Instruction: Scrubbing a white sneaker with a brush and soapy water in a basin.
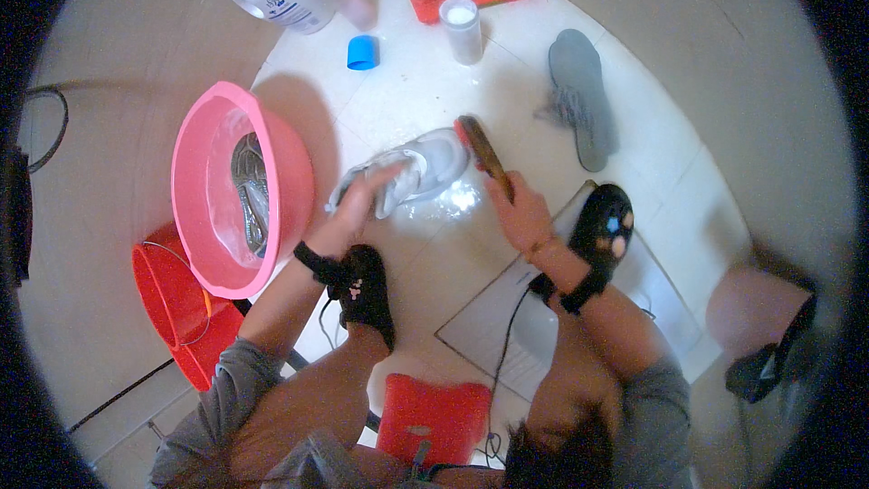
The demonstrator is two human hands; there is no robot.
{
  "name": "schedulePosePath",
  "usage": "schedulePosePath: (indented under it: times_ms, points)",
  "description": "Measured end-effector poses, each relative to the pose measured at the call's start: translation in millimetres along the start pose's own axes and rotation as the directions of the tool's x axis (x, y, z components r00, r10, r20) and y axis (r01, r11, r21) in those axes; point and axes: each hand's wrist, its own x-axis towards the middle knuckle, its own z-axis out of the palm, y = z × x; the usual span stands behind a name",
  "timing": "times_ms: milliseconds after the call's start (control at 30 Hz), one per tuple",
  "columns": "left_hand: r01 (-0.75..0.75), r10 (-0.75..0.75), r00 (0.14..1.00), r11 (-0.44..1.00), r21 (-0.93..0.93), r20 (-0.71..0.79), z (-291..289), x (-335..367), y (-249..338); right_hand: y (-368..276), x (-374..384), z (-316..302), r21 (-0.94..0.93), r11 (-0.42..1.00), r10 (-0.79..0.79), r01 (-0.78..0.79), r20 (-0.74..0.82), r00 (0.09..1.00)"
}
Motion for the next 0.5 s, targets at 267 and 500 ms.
schedulePosePath:
  times_ms: [267,500]
  points:
    - [0.219,-0.133,0.973,0.785,-0.579,0.187,1.3,55.8,-31.6,-19.4,-6.5,-7.2,-0.049,0.994,-0.102,0.102,0.000,0.995]
    - [0.309,-0.328,0.943,0.820,-0.482,0.046,22.5,41.6,-27.2,-61.2,-13.0,15.0,-0.541,0.797,-0.189,0.268,0.197,0.962]
